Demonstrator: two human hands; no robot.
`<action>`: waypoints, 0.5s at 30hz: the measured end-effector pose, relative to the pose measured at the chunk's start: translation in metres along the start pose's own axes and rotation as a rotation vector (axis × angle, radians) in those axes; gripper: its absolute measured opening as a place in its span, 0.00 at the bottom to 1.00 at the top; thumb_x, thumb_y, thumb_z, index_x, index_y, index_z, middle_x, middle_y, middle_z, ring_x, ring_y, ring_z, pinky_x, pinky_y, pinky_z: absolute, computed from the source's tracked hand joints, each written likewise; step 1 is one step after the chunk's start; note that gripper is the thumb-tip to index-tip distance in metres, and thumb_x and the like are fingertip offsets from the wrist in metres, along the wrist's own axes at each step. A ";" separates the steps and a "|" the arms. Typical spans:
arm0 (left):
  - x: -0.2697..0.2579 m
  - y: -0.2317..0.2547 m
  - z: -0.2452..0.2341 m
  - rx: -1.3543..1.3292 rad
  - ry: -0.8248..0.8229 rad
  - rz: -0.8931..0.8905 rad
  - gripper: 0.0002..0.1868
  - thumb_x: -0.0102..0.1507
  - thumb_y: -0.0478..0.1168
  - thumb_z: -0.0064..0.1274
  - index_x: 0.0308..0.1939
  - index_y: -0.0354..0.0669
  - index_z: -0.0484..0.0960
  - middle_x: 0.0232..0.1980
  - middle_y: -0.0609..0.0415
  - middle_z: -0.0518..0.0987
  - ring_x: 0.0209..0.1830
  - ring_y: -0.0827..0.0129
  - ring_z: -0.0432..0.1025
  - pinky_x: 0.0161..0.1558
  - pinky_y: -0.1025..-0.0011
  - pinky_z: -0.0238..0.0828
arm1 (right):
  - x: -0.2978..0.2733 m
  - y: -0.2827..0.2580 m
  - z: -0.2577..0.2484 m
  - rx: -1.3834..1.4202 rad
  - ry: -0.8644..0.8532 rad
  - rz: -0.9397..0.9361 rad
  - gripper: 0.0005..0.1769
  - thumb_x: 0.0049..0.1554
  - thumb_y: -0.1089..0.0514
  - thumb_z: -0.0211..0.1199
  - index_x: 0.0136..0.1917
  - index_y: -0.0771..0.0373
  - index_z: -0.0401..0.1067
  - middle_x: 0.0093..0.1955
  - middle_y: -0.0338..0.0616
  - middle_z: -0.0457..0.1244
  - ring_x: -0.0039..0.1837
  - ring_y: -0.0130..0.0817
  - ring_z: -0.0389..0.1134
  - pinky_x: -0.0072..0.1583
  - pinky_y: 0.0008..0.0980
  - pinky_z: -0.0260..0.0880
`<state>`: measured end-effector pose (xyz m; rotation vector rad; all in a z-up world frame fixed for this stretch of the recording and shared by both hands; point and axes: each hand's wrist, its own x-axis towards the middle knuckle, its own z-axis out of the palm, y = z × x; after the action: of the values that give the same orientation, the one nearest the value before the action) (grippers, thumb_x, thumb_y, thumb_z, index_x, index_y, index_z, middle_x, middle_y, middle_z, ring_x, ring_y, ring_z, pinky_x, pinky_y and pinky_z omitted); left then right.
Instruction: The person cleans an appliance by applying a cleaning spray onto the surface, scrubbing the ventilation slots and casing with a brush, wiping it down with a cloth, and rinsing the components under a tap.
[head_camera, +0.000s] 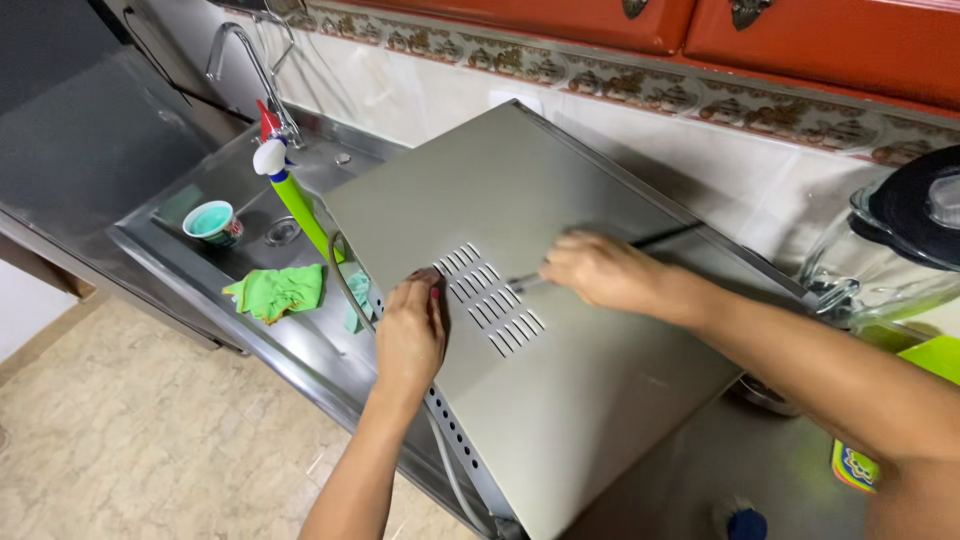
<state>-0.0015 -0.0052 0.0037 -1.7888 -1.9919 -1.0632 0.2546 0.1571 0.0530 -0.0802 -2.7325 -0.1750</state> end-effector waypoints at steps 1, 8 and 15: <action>-0.002 -0.002 0.002 -0.003 -0.002 -0.003 0.08 0.68 0.34 0.49 0.48 0.44 0.83 0.46 0.49 0.82 0.49 0.53 0.78 0.52 0.62 0.75 | -0.011 -0.010 -0.006 0.002 -0.005 0.001 0.13 0.64 0.62 0.54 0.37 0.59 0.72 0.32 0.37 0.59 0.38 0.35 0.63 0.45 0.35 0.65; 0.004 0.007 0.003 -0.009 0.021 0.025 0.08 0.68 0.32 0.51 0.48 0.42 0.83 0.46 0.50 0.82 0.49 0.56 0.79 0.53 0.65 0.75 | -0.045 -0.038 -0.038 0.020 -0.090 -0.044 0.17 0.67 0.57 0.49 0.37 0.57 0.71 0.32 0.36 0.57 0.39 0.37 0.61 0.44 0.35 0.64; 0.004 0.010 0.001 0.035 0.019 0.018 0.08 0.68 0.34 0.51 0.49 0.44 0.83 0.45 0.51 0.82 0.50 0.56 0.79 0.53 0.64 0.75 | 0.018 0.020 0.022 0.043 0.071 -0.110 0.14 0.65 0.61 0.51 0.37 0.59 0.69 0.32 0.37 0.58 0.39 0.38 0.62 0.44 0.38 0.63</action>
<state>0.0075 -0.0020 0.0094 -1.7695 -1.9670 -1.0301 0.2310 0.1805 0.0424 0.0874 -2.6697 -0.1468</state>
